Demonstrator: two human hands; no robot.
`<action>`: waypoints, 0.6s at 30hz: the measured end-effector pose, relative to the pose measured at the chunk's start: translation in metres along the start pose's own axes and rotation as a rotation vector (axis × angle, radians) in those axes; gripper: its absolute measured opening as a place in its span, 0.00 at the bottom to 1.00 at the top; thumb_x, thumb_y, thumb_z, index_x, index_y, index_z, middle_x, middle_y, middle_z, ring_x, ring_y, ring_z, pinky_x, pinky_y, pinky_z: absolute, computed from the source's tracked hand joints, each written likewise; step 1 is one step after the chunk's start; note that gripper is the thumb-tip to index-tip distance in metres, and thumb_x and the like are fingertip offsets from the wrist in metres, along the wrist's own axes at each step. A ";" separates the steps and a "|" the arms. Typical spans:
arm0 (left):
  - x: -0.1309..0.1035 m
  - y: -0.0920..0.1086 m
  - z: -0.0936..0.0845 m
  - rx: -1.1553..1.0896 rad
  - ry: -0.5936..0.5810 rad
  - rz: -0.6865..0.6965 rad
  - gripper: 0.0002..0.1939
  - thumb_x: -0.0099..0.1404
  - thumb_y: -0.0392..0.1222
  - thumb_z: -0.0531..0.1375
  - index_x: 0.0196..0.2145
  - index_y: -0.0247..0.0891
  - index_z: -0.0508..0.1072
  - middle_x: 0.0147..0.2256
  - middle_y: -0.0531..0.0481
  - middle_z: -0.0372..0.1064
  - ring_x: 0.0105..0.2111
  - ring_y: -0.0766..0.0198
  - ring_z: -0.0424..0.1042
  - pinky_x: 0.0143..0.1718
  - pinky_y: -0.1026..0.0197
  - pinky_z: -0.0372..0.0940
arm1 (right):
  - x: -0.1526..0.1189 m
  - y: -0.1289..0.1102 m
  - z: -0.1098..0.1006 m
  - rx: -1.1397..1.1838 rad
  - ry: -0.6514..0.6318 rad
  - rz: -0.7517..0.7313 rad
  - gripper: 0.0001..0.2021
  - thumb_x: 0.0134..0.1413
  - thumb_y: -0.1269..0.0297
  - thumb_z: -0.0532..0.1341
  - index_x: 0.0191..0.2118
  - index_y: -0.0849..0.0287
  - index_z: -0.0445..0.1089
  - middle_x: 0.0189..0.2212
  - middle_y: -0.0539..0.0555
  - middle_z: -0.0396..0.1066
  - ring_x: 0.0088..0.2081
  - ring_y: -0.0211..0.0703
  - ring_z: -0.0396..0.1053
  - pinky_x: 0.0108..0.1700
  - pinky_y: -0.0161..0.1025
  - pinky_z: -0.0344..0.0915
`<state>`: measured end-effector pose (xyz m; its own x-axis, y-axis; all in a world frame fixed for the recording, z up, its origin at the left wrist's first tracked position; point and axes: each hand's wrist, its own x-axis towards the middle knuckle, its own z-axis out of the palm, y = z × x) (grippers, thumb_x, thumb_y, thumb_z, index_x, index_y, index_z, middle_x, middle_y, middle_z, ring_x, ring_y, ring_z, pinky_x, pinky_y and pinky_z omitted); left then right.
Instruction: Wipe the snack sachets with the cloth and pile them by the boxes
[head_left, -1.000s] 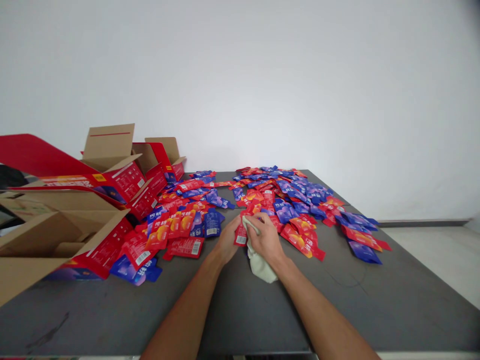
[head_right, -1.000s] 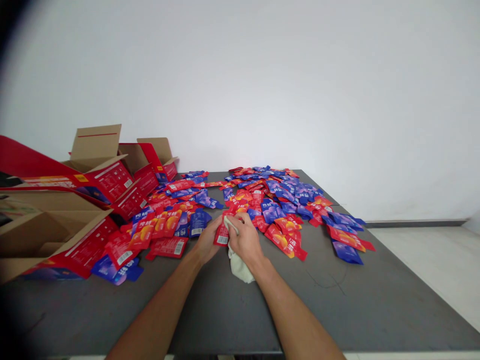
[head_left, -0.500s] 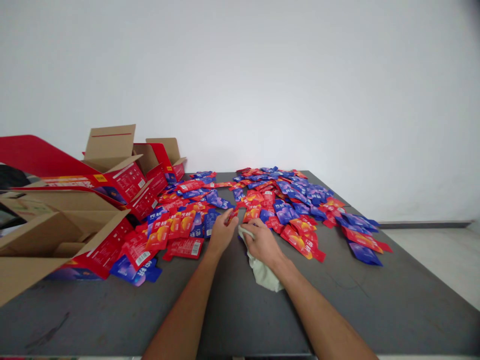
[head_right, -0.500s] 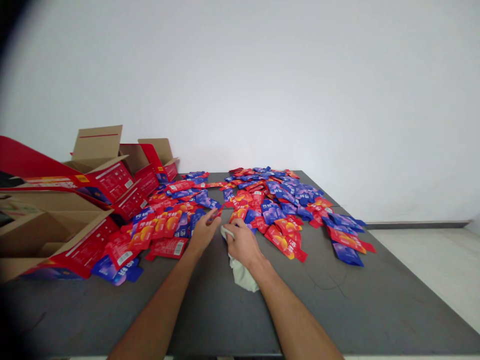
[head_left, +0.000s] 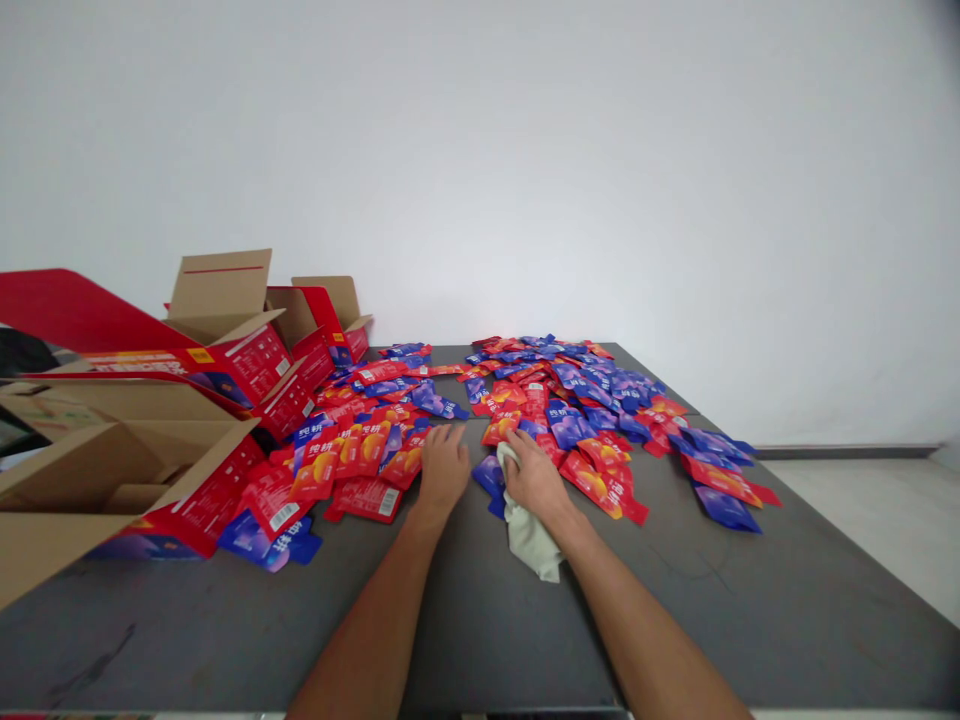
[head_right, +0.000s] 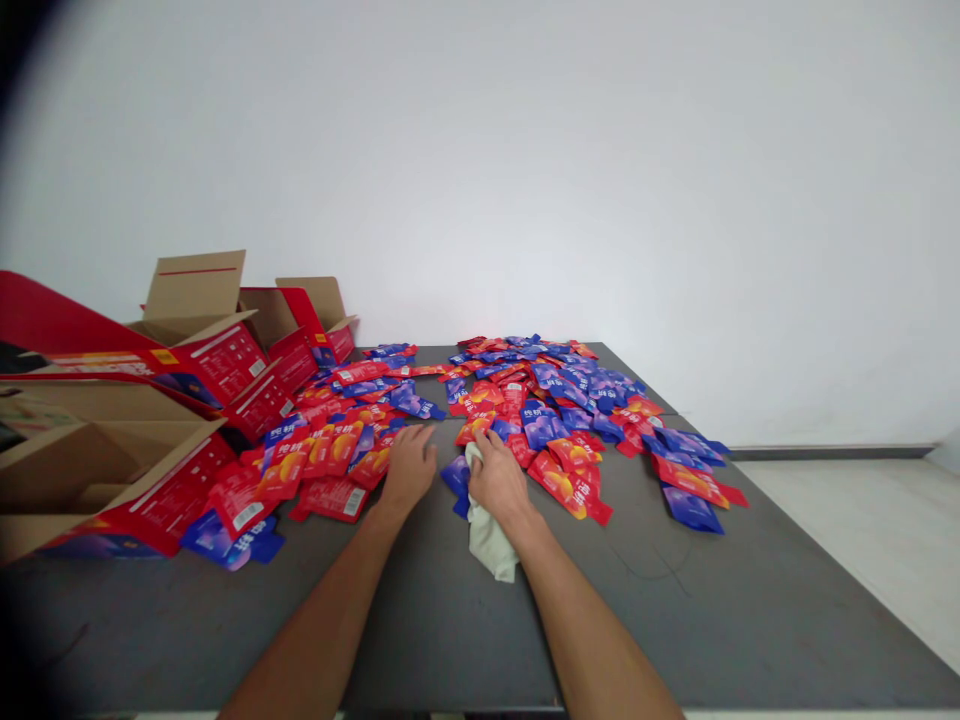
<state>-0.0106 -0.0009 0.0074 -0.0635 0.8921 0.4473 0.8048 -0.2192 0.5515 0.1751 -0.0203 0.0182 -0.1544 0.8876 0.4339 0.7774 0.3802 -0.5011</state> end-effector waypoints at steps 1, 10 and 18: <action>0.000 0.003 0.007 -0.101 -0.055 0.042 0.22 0.64 0.39 0.53 0.55 0.41 0.73 0.56 0.39 0.67 0.59 0.47 0.58 0.63 0.45 0.48 | 0.000 0.001 0.001 -0.010 -0.022 -0.007 0.25 0.57 0.72 0.56 0.61 0.63 0.64 0.60 0.64 0.64 0.60 0.51 0.63 0.60 0.46 0.62; -0.006 0.012 0.030 -0.283 -0.238 -0.040 0.22 0.63 0.41 0.55 0.54 0.45 0.72 0.59 0.40 0.65 0.62 0.46 0.56 0.63 0.43 0.45 | 0.000 -0.003 0.001 -0.020 -0.118 -0.096 0.19 0.59 0.72 0.54 0.55 0.63 0.69 0.52 0.62 0.72 0.53 0.48 0.71 0.56 0.40 0.64; -0.004 0.018 0.018 0.043 -0.206 0.020 0.12 0.65 0.41 0.53 0.34 0.39 0.76 0.39 0.38 0.71 0.47 0.47 0.65 0.52 0.46 0.56 | -0.003 -0.013 -0.004 -0.103 -0.169 -0.019 0.16 0.59 0.69 0.55 0.51 0.57 0.72 0.44 0.59 0.77 0.44 0.49 0.75 0.48 0.39 0.66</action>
<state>0.0145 -0.0010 0.0026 0.0710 0.9508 0.3016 0.8295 -0.2241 0.5115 0.1685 -0.0290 0.0263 -0.2630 0.9151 0.3058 0.8303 0.3761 -0.4113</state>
